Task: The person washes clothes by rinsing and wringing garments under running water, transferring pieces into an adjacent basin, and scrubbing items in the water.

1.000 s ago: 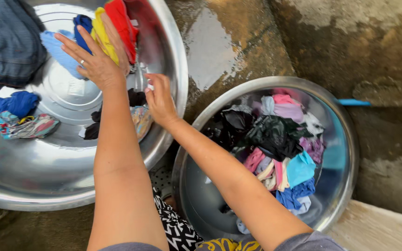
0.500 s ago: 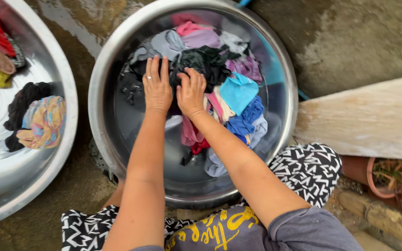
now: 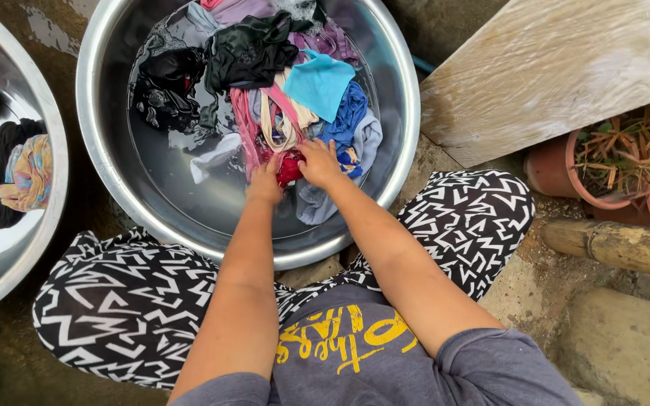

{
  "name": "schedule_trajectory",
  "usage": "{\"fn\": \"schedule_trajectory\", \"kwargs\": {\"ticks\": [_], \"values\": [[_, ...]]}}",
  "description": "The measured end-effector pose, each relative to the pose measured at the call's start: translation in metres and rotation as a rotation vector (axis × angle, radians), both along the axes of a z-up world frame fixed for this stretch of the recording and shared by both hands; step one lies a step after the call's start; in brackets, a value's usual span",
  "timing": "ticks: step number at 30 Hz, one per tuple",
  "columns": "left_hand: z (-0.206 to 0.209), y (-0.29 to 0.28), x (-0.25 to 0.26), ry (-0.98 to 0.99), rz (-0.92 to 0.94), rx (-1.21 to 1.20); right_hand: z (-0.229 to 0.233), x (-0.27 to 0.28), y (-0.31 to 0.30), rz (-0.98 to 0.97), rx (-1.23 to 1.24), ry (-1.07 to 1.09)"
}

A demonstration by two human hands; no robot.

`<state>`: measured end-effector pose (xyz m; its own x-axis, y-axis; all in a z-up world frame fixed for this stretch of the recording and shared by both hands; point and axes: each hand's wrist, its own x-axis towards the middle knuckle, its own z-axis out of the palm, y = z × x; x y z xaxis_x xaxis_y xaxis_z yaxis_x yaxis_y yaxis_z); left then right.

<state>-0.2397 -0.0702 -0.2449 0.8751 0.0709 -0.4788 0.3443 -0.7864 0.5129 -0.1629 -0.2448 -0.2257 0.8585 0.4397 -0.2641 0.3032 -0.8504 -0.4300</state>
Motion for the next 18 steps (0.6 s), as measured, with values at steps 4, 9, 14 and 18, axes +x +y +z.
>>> {"fn": "schedule_trajectory", "kwargs": {"ticks": [4, 9, 14, 18], "values": [[0.005, 0.015, 0.019, 0.054, 0.088, -0.073, -0.003, -0.002, -0.023, 0.086, -0.035, 0.235], [-0.002, 0.03, 0.01, -0.161, 0.299, -0.108, 0.002, -0.027, -0.038, 0.289, -0.07, -0.148], [-0.018, 0.047, -0.007, -0.048, 0.355, -0.074, 0.019, -0.009, -0.017, 0.253, -0.168, 0.036], [-0.012, 0.034, -0.01, 0.008, 0.261, -0.068, 0.015, 0.01, -0.009, 0.06, -0.037, 0.048]]}}
